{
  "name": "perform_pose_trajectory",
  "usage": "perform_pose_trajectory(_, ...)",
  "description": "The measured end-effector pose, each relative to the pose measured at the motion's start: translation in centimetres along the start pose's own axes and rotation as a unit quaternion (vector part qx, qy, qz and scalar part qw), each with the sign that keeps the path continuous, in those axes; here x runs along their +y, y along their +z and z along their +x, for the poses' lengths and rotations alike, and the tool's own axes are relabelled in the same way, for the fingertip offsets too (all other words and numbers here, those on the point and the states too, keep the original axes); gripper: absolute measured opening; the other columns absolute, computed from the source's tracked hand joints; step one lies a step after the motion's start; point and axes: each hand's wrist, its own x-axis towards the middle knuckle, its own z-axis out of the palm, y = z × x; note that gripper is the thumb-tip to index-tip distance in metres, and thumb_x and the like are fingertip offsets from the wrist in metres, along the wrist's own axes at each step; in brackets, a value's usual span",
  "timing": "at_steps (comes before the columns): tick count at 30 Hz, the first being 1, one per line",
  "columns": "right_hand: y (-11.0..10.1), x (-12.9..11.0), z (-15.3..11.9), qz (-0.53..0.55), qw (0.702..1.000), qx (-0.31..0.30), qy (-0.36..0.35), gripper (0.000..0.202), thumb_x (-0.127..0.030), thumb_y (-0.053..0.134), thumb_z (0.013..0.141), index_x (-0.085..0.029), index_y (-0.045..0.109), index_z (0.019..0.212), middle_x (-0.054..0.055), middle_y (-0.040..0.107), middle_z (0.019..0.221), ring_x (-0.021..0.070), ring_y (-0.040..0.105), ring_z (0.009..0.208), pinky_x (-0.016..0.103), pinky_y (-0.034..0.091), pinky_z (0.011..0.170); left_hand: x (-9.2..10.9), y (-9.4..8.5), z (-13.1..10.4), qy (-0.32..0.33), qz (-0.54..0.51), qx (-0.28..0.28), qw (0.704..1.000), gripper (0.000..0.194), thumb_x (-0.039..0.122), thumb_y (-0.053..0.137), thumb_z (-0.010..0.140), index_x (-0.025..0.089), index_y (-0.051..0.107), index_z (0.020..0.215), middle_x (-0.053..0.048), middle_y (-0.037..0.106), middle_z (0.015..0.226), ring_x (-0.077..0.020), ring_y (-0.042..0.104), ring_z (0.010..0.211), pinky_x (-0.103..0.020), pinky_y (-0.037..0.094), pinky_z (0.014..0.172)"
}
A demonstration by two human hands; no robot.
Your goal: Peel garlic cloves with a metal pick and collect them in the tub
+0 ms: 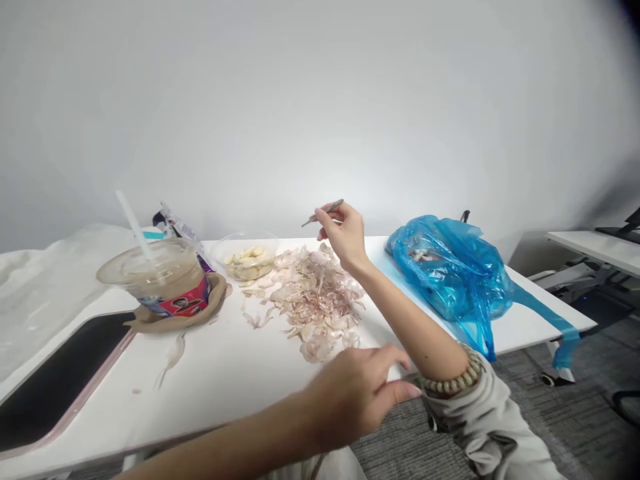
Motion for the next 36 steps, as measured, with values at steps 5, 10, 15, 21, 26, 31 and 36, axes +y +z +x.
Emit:
perform_pose_trajectory(5,1.5,-1.1,1.8,0.034,0.998,0.046,0.002,0.016,-0.033,0.057,0.081,-0.018,0.053,0.077,-0.001,0.067,0.073,0.0042,0.053,0.039,0.019,0.045,0.046,-0.4,2.9,-0.2,0.132,0.194,0.022,0.972,0.022,0.027,0.038,0.092,0.015,0.056,0.093,-0.003,0.065,0.068,-0.0172,0.061,0.061,-0.026,0.041,0.052)
perform_pose_trajectory(10,1.6,-1.8,2.2,0.055,0.996,0.064,0.017,0.016,-0.033,0.057,0.081,-0.018,0.052,0.078,0.000,0.067,0.072,0.0042,0.052,0.038,0.019,0.047,0.046,-1.2,1.8,0.1,0.186,0.309,0.084,0.929,0.024,0.020,0.035,0.091,0.011,0.056,0.094,-0.003,0.061,0.057,-0.0163,0.056,0.049,-0.026,0.039,0.043)
perform_pose_trajectory(15,1.7,-1.1,0.9,0.020,0.999,0.046,0.002,0.015,-0.032,0.051,0.084,-0.017,0.050,0.080,0.002,0.066,0.073,0.0062,0.056,0.040,0.020,0.048,0.046,-2.7,-1.2,1.7,0.140,0.342,0.127,0.921,0.027,0.019,0.035,0.089,0.011,0.061,0.089,-0.006,0.058,0.055,-0.0190,0.055,0.049,-0.026,0.034,0.041)
perform_pose_trajectory(21,0.7,0.4,-1.4,-0.067,0.996,0.000,-0.059,0.012,-0.028,0.055,0.082,-0.019,0.052,0.076,-0.004,0.061,0.060,0.0096,0.060,0.047,0.022,0.049,0.053,-2.6,-5.6,2.3,0.033,0.290,0.199,0.935,0.029,0.025,0.037,0.090,0.009,0.056,0.105,-0.003,0.054,0.059,-0.0156,0.049,0.049,-0.025,0.028,0.045)
perform_pose_trajectory(26,-2.0,2.3,-3.3,-0.138,0.983,-0.010,-0.119,0.010,-0.028,0.053,0.085,-0.019,0.055,0.081,0.000,0.063,0.067,0.0128,0.063,0.058,0.025,0.049,0.060,-3.0,-6.6,1.5,-0.118,-0.152,0.171,0.966,0.021,0.030,0.060,0.079,0.020,0.059,0.098,0.008,0.039,0.049,-0.0099,0.034,0.046,-0.021,0.027,0.049)
perform_pose_trajectory(31,-3.6,4.7,-5.1,-0.179,0.969,-0.008,-0.170,0.010,-0.024,0.050,0.086,-0.018,0.058,0.087,0.004,0.066,0.077,0.0148,0.064,0.064,0.027,0.051,0.063,-6.3,-7.1,1.5,-0.253,-0.399,0.197,0.859,0.020,0.037,0.053,0.083,0.017,0.054,0.079,0.008,0.035,0.055,-0.0051,0.024,0.041,-0.018,0.016,0.038)
perform_pose_trajectory(36,-3.7,5.2,-6.2,-0.186,0.960,-0.018,-0.207,0.010,-0.019,0.050,0.087,-0.018,0.058,0.093,0.005,0.066,0.082,0.0149,0.064,0.067,0.029,0.053,0.065,-8.5,-8.4,1.4,-0.292,-0.512,0.185,0.787,0.015,0.024,0.046,0.086,0.011,0.053,0.085,0.002,0.044,0.068,-0.0027,0.037,0.045,-0.013,0.025,0.036)
